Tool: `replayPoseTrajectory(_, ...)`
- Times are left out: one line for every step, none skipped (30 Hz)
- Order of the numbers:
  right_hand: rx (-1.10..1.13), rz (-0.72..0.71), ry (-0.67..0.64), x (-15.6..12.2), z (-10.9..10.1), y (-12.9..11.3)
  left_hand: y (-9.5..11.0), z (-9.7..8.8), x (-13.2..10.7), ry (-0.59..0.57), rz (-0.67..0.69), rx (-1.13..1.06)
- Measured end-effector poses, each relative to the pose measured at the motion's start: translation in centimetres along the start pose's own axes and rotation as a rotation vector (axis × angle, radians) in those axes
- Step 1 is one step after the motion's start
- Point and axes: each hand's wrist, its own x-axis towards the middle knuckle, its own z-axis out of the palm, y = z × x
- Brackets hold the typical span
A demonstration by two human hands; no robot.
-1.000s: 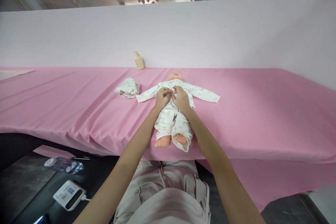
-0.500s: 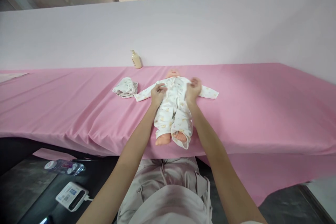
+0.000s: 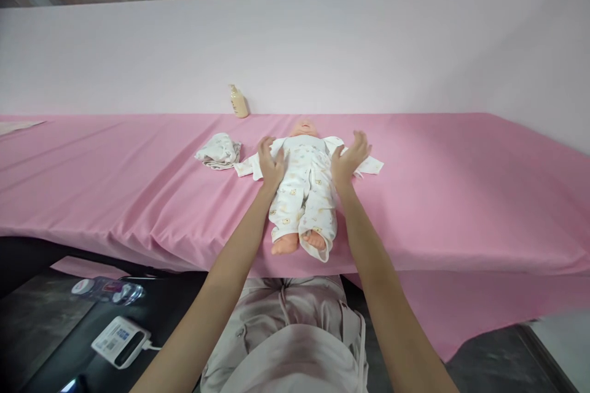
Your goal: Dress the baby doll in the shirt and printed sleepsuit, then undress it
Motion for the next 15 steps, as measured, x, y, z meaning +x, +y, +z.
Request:
replayPoseTrajectory(0.007,-0.079,-0.121,-0.5,0.2,-0.7,-0.1,0.1,-0.1,-0.132,0.015,-0.024)
replayPoseTrajectory(0.021,-0.127,-0.267,-0.9,0.4,-1.2,-0.3,0.3,-0.1,-0.257,0.003,-0.043)
replayPoseTrajectory(0.041,-0.151,-0.425,-1.3,0.6,-1.6,-0.6,0.4,-0.2,-0.365,-0.025,-0.053)
replayPoseTrajectory(0.062,-0.161,-0.575,-1.7,0.8,-1.8,-0.8,0.5,-0.2,-0.448,-0.059,-0.053)
replayPoseTrajectory(0.079,-0.163,-0.699,-1.9,1.0,-1.8,-0.9,0.6,-0.3,-0.503,-0.087,-0.041)
replayPoseTrajectory(0.087,-0.163,-0.783,-2.1,1.1,-1.8,-1.0,0.6,-0.3,-0.533,-0.101,-0.017)
replayPoseTrajectory(0.085,-0.165,-0.833,-2.2,1.2,-1.7,-0.9,0.5,-0.3,-0.545,-0.098,0.015)
replayPoseTrajectory(0.075,-0.17,-0.858,-2.2,1.1,-1.6,-0.8,0.3,-0.4,-0.55,-0.083,0.05)
replayPoseTrajectory(0.06,-0.178,-0.876,-2.2,0.8,-1.4,-0.7,0.0,-0.4,-0.564,-0.061,0.082)
replayPoseTrajectory(0.046,-0.186,-0.905,-2.2,0.5,-1.2,-0.5,-0.5,-0.4,-0.595,-0.035,0.107)
replayPoseTrajectory(0.036,-0.196,-0.951,-2.1,0.2,-0.9,-0.4,-1.1,-0.3,-0.646,-0.007,0.122)
replayPoseTrajectory(0.03,-0.208,-1.007,-2.1,-0.3,-0.7,-0.4,-1.7,-0.2,-0.708,0.018,0.125)
replayPoseTrajectory(0.028,-0.221,-1.062,-2.1,-0.7,-0.5,-0.4,-2.4,-0.1,-0.773,0.035,0.12)
replayPoseTrajectory(0.028,-0.237,-1.103,-2.1,-1.1,-0.3,-0.3,-3.0,0.0,-0.834,0.046,0.111)
replayPoseTrajectory(0.026,-0.254,-1.12,-2.2,-1.5,-0.2,-0.3,-3.6,0.1,-0.879,0.052,0.109)
